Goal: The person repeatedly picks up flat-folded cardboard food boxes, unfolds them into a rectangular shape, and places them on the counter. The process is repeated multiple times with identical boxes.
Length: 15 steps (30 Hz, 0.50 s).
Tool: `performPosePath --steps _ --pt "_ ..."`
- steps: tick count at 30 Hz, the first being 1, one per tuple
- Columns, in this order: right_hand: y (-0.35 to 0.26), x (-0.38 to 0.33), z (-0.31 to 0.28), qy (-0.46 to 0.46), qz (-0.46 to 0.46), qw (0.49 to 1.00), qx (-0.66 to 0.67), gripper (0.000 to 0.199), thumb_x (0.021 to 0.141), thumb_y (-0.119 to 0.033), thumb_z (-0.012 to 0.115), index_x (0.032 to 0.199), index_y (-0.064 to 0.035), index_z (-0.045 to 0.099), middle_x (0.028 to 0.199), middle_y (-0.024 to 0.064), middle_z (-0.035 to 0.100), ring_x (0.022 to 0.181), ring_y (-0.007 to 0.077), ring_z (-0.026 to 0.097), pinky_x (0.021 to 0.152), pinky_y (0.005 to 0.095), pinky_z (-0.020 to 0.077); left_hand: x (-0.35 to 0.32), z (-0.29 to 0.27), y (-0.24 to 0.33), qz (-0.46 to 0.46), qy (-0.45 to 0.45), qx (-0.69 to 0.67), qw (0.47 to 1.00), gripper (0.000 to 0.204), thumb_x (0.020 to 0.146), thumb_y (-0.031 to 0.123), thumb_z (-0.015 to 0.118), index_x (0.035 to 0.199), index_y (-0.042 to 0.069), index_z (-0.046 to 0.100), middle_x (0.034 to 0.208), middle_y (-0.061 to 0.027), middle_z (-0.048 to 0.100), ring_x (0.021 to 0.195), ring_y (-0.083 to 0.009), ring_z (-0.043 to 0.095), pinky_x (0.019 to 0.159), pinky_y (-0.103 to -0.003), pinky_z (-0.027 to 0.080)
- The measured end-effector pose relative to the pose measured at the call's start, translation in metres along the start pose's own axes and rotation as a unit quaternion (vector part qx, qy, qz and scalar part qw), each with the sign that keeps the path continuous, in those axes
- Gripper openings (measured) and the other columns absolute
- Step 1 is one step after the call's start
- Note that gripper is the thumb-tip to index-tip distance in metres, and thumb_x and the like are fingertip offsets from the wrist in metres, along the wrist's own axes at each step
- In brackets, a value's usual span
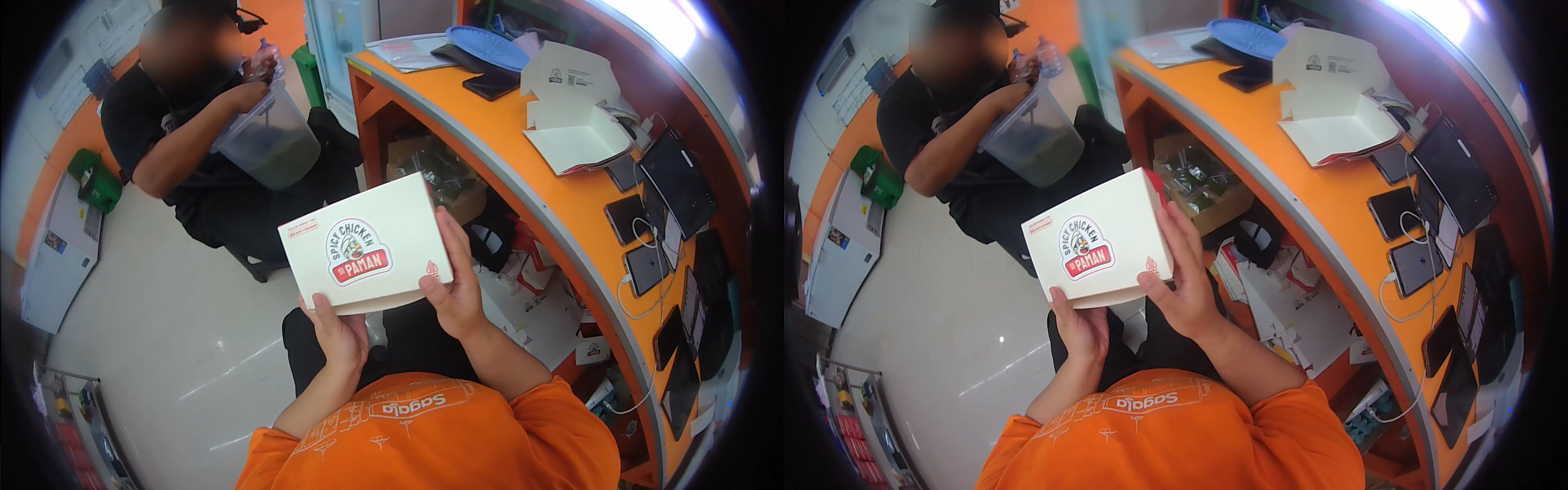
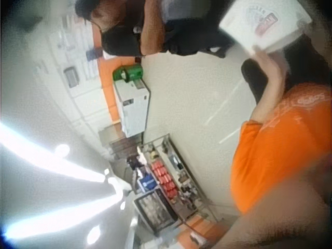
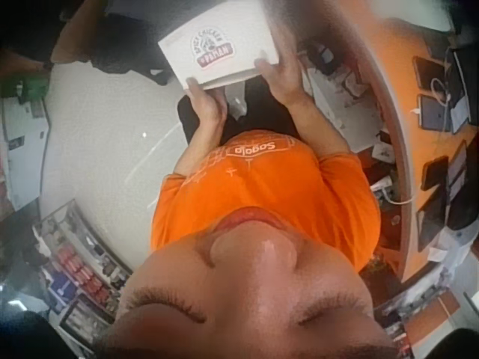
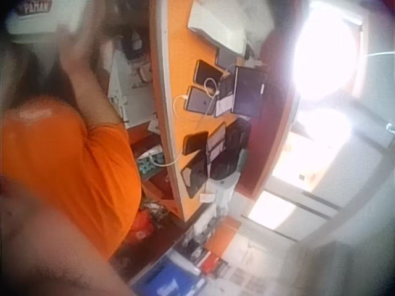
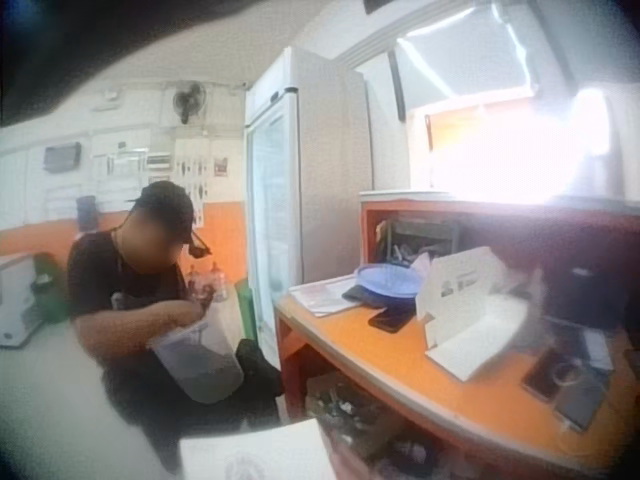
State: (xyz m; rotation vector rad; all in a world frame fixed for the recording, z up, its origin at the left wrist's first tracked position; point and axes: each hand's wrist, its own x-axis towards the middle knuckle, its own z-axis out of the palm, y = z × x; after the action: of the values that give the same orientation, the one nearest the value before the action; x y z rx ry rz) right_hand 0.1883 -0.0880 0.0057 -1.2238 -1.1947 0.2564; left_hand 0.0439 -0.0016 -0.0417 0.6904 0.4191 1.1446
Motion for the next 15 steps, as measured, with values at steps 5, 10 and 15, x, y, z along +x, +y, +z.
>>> performPosePath --steps 5,10,15 --pt "-0.012 0.006 -0.008 0.012 0.001 1.0 0.028 0.066 0.086 -0.021 0.064 0.14 0.0017 0.035 0.149 0.0216 0.022 0.138 0.0297 0.027 0.108 0.0379 0.0288 0.0 0.003 0.007 -0.057 -0.049 -0.018 0.997 0.061 0.095 0.045 0.048 0.141 0.012 0.023 0.14 -0.0123 0.038 0.127 -0.0285 0.042 0.104 -0.047 0.037" --pt "-0.026 0.007 -0.028 0.007 -0.026 0.995 -0.091 0.063 0.08 -0.024 0.071 0.133 -0.0001 0.046 0.139 0.0249 0.039 0.13 0.0358 0.039 0.106 0.0386 0.0315 0.009 -0.026 0.01 -0.175 -0.043 0.03 0.983 0.061 0.096 0.044 0.045 0.14 0.005 0.03 0.137 -0.0133 0.044 0.126 -0.0253 0.045 0.103 -0.042 0.038" --pt "-0.037 0.002 -0.024 -0.011 -0.041 0.988 -0.147 0.07 0.075 -0.028 0.076 0.132 -0.0025 0.046 0.138 0.0234 0.037 0.128 0.0364 0.039 0.105 0.0406 0.0314 -0.002 -0.015 0.013 -0.227 -0.055 0.036 0.972 0.061 0.098 0.047 0.036 0.14 0.003 0.031 0.137 -0.0129 0.046 0.125 -0.0255 0.046 0.105 -0.04 0.037"
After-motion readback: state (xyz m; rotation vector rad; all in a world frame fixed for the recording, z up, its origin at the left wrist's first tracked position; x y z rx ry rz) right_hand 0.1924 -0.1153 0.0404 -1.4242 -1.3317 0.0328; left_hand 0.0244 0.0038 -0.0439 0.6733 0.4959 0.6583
